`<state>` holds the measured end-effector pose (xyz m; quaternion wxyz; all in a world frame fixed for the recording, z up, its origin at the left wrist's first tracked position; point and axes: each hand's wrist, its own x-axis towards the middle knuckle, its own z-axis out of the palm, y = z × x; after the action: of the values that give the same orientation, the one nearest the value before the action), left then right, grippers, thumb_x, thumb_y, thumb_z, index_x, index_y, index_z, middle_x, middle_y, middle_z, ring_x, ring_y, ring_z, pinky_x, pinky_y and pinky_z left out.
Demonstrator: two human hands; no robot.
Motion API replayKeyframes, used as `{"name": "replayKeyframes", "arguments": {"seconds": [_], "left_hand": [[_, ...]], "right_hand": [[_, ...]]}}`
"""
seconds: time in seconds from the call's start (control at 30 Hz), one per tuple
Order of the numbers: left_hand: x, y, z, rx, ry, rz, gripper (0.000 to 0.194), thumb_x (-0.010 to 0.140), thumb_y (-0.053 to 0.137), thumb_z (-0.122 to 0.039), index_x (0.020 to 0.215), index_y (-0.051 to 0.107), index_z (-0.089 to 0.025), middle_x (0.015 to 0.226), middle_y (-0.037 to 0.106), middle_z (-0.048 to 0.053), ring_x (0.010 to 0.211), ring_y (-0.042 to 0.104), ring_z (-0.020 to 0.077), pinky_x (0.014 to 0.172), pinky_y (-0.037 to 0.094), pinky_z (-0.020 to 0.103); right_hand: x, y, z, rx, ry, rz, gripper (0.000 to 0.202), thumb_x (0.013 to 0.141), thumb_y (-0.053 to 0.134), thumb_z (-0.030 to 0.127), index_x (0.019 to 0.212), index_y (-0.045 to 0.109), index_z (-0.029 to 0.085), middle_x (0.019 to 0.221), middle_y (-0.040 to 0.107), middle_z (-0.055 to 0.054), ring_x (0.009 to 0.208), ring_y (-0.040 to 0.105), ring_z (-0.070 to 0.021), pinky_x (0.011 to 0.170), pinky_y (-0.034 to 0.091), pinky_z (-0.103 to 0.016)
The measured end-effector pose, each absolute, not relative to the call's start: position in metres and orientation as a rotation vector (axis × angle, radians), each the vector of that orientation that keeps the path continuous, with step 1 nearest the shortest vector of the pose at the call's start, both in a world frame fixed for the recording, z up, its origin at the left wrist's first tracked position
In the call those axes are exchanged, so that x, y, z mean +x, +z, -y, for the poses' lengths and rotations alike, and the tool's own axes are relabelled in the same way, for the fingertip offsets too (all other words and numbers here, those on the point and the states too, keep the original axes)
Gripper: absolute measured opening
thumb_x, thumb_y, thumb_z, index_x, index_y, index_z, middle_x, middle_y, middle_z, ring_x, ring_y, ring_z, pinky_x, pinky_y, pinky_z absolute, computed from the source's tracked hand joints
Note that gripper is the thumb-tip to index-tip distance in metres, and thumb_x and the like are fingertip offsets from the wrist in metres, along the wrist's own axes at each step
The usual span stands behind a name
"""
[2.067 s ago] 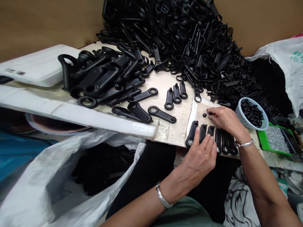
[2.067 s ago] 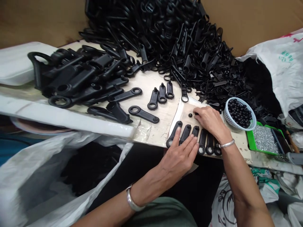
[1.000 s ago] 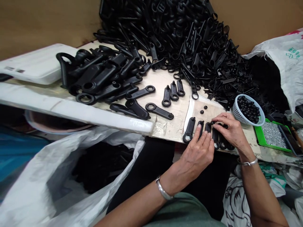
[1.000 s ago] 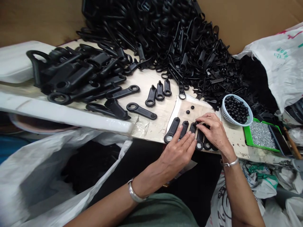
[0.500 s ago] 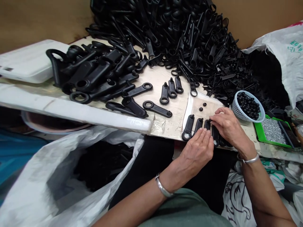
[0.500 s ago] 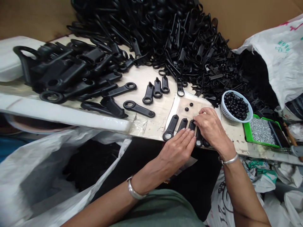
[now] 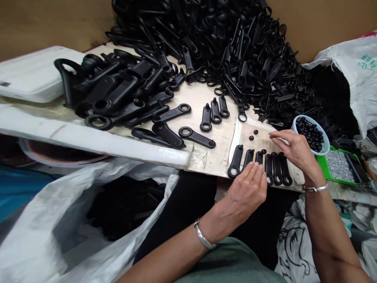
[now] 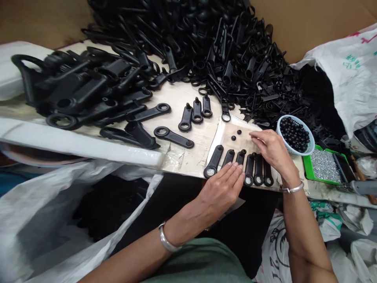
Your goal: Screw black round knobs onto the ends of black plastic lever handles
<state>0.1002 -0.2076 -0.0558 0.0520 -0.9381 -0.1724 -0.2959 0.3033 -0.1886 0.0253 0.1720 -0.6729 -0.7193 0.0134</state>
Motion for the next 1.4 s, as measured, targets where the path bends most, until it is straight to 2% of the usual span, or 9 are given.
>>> {"name": "replayKeyframes", "arguments": {"seconds": [0.2, 0.37, 0.47, 0.57, 0.7, 0.8, 0.93, 1.17, 1.4], "left_hand": [[0.100, -0.057, 0.209, -2.851, -0.885, 0.535, 0.033, 0.089, 0.052, -0.011, 0.119, 0.062, 0.000, 0.127, 0.065, 0.022, 0.123, 0.061, 0.0285, 0.112, 0.042, 0.040], [0.102, -0.056, 0.208, -2.842, -0.913, 0.532, 0.032, 0.089, 0.051, -0.010, 0.116, 0.064, 0.000, 0.122, 0.068, 0.021, 0.119, 0.065, 0.0282, 0.109, 0.045, 0.039], [0.102, -0.054, 0.208, -2.836, -0.908, 0.544, 0.032, 0.090, 0.050, -0.010, 0.117, 0.063, 0.000, 0.124, 0.068, 0.020, 0.119, 0.064, 0.0277, 0.110, 0.044, 0.039], [0.101, -0.054, 0.208, -2.855, -0.865, 0.548, 0.034, 0.090, 0.050, -0.009, 0.120, 0.062, -0.001, 0.128, 0.066, 0.020, 0.122, 0.062, 0.0270, 0.112, 0.042, 0.040], [0.102, -0.056, 0.210, -2.858, -0.856, 0.587, 0.033, 0.090, 0.049, -0.007, 0.120, 0.062, -0.001, 0.128, 0.065, 0.021, 0.123, 0.062, 0.0262, 0.111, 0.043, 0.038], [0.104, -0.057, 0.210, -2.854, -0.885, 0.590, 0.032, 0.089, 0.049, -0.006, 0.118, 0.063, -0.001, 0.126, 0.067, 0.020, 0.121, 0.063, 0.0261, 0.110, 0.044, 0.037], [0.104, -0.056, 0.209, -2.854, -0.885, 0.593, 0.032, 0.090, 0.050, -0.006, 0.118, 0.064, -0.001, 0.125, 0.068, 0.019, 0.121, 0.063, 0.0257, 0.110, 0.044, 0.037], [0.103, -0.051, 0.208, -2.870, -0.872, 0.579, 0.032, 0.093, 0.047, -0.008, 0.118, 0.064, 0.000, 0.125, 0.067, 0.020, 0.119, 0.065, 0.0259, 0.110, 0.044, 0.038], [0.100, -0.045, 0.208, -2.934, -0.818, 0.583, 0.032, 0.093, 0.048, -0.010, 0.120, 0.062, 0.002, 0.127, 0.065, 0.024, 0.122, 0.063, 0.0267, 0.112, 0.042, 0.038]], "right_hand": [[0.296, 0.011, 0.142, -1.938, 0.045, 2.275, 0.030, 0.089, 0.055, 0.015, 0.114, 0.071, 0.018, 0.114, 0.071, -0.011, 0.106, 0.063, -0.0268, 0.095, 0.049, -0.041], [0.294, 0.007, 0.132, -1.931, 0.169, 2.208, 0.022, 0.084, 0.058, 0.011, 0.097, 0.075, 0.016, 0.097, 0.072, -0.010, 0.092, 0.065, -0.0236, 0.089, 0.049, -0.039], [0.299, 0.014, 0.144, -1.870, 0.384, 1.880, 0.018, 0.081, 0.067, 0.021, 0.097, 0.075, 0.018, 0.093, 0.073, -0.006, 0.085, 0.066, -0.0205, 0.084, 0.051, -0.037], [0.302, 0.024, 0.163, -1.764, 0.724, 1.524, 0.026, 0.075, 0.075, 0.033, 0.097, 0.075, 0.020, 0.086, 0.073, -0.003, 0.071, 0.063, -0.0157, 0.071, 0.052, -0.032], [0.302, 0.029, 0.185, -1.681, 1.039, 1.272, 0.032, 0.070, 0.080, 0.039, 0.094, 0.076, 0.019, 0.070, 0.066, 0.000, 0.055, 0.054, -0.0090, 0.056, 0.044, -0.026], [0.300, 0.029, 0.193, -1.639, 1.105, 1.211, 0.036, 0.069, 0.081, 0.043, 0.095, 0.076, 0.019, 0.071, 0.065, 0.000, 0.053, 0.052, -0.0081, 0.052, 0.040, -0.024], [0.290, 0.030, 0.197, -1.712, 0.900, 1.327, 0.033, 0.071, 0.079, 0.042, 0.095, 0.076, 0.020, 0.076, 0.068, -0.002, 0.057, 0.053, -0.0103, 0.055, 0.042, -0.027], [0.267, 0.020, 0.197, -1.773, 0.130, 1.979, 0.010, 0.083, 0.068, 0.023, 0.091, 0.075, 0.022, 0.088, 0.073, -0.005, 0.084, 0.061, -0.0215, 0.078, 0.049, -0.037], [0.262, 0.011, 0.194, -1.706, -0.005, 2.183, 0.008, 0.089, 0.063, 0.020, 0.093, 0.071, 0.022, 0.090, 0.073, -0.006, 0.087, 0.059, -0.0230, 0.080, 0.050, -0.040]]}}
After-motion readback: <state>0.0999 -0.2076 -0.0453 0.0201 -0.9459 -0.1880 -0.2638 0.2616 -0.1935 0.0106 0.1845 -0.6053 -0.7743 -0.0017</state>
